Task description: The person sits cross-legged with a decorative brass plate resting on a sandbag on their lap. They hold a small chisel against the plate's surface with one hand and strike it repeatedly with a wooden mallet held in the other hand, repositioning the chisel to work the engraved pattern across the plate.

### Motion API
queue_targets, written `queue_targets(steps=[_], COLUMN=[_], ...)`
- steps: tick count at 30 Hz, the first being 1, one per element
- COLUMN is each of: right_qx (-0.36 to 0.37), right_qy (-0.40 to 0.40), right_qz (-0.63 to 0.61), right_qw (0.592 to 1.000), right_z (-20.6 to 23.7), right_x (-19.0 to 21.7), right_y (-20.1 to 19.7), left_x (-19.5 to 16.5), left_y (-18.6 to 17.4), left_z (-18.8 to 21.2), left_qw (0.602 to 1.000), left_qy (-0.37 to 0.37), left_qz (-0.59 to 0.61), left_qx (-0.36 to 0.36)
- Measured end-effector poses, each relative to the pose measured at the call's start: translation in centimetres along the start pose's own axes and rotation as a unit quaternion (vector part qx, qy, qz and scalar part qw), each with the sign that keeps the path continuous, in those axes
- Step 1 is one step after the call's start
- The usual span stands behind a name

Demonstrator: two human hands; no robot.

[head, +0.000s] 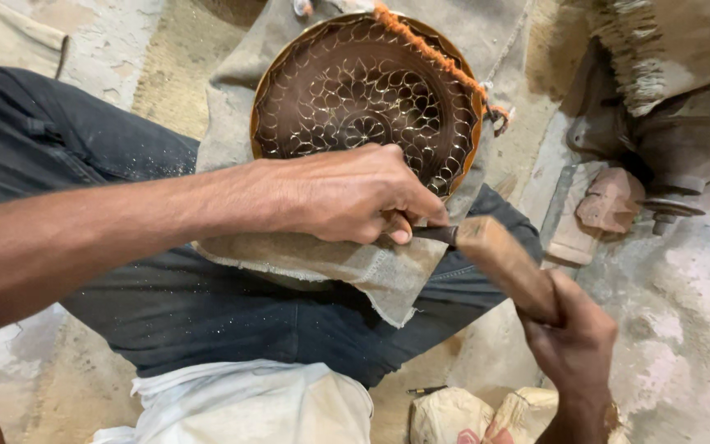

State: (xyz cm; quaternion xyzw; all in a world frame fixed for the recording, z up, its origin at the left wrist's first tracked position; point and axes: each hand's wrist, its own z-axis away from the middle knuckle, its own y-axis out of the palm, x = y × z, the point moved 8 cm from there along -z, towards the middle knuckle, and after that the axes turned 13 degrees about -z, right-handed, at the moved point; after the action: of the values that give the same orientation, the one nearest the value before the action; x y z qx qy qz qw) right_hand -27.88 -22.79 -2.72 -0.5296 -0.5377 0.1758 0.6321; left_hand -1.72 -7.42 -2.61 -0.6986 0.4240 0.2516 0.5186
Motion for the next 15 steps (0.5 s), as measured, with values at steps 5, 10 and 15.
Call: queue_targets(steps=[5, 10, 15], right_qx=[0.000, -0.013, 0.050], right_qy=[0.083, 0.113, 0.024], right_qz=[-0.142, -0.175, -0.159], right_qw=[0.986, 0.978, 0.986], right_z=[0.0, -0.7, -3.1], right_x=[-1.5, -2.0, -0.4], right_y=[0.5, 0.3, 0.6], left_x=[0.1, 0.6, 0.6], left_y=[-0.4, -0.5, -0.8], left_z=[0.5, 1.1, 1.5], left_qw=[0.999, 0.996, 0.989], left_qy=[-0.025, -0.085, -0.131], left_qz=[0.001, 0.004, -0.009], left_qx=[-0.030, -0.041, -0.072])
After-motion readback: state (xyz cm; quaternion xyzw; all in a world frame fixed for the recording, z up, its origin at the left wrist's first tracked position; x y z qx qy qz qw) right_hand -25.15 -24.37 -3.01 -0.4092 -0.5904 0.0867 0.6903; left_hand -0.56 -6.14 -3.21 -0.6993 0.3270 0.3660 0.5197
